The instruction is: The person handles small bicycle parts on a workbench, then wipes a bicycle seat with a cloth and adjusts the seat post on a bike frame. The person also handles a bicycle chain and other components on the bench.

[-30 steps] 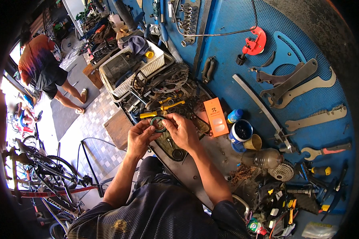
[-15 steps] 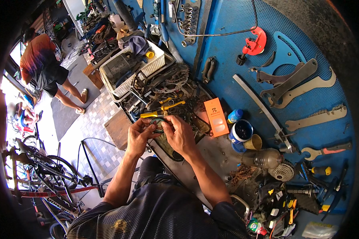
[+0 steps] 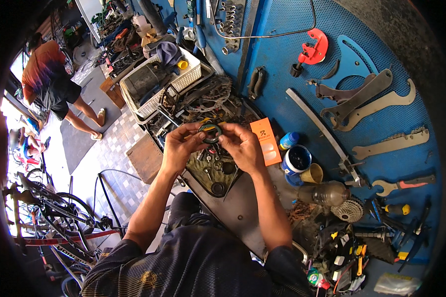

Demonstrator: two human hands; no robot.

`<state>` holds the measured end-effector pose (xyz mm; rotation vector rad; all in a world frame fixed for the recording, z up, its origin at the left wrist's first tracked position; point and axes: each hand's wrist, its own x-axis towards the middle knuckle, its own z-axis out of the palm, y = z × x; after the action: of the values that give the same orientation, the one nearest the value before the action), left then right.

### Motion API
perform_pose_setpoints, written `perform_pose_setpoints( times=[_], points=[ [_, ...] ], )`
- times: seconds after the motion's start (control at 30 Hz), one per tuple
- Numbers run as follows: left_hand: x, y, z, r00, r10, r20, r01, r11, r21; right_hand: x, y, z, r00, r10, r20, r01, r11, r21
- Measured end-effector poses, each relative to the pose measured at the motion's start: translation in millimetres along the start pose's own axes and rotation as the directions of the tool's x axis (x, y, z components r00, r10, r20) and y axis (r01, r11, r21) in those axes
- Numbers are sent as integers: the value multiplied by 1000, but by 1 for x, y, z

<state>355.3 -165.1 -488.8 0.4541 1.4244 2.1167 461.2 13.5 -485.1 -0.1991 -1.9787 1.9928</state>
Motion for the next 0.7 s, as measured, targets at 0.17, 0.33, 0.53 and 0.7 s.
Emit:
perform_pose_setpoints(
  times=[0.17, 0.33, 0.53, 0.7],
  points=[
    [12, 6, 14, 994, 56, 92, -81, 949, 304, 4, -18, -7, 988, -27, -154, -6, 978, -210],
    [19, -2, 19, 982, 146, 117, -184, 863, 470, 2, -17, 1, 965, -59, -254, -25, 949, -316],
    [43, -27, 7, 994, 61, 87, -97, 859, 503, 17, 21, -17, 971, -16, -238, -52, 959, -277],
    [49, -48, -20, 991, 54, 123, -114, 824, 555, 33, 101, -37, 949, 169, -267, -269, 876, -400]
  ],
)
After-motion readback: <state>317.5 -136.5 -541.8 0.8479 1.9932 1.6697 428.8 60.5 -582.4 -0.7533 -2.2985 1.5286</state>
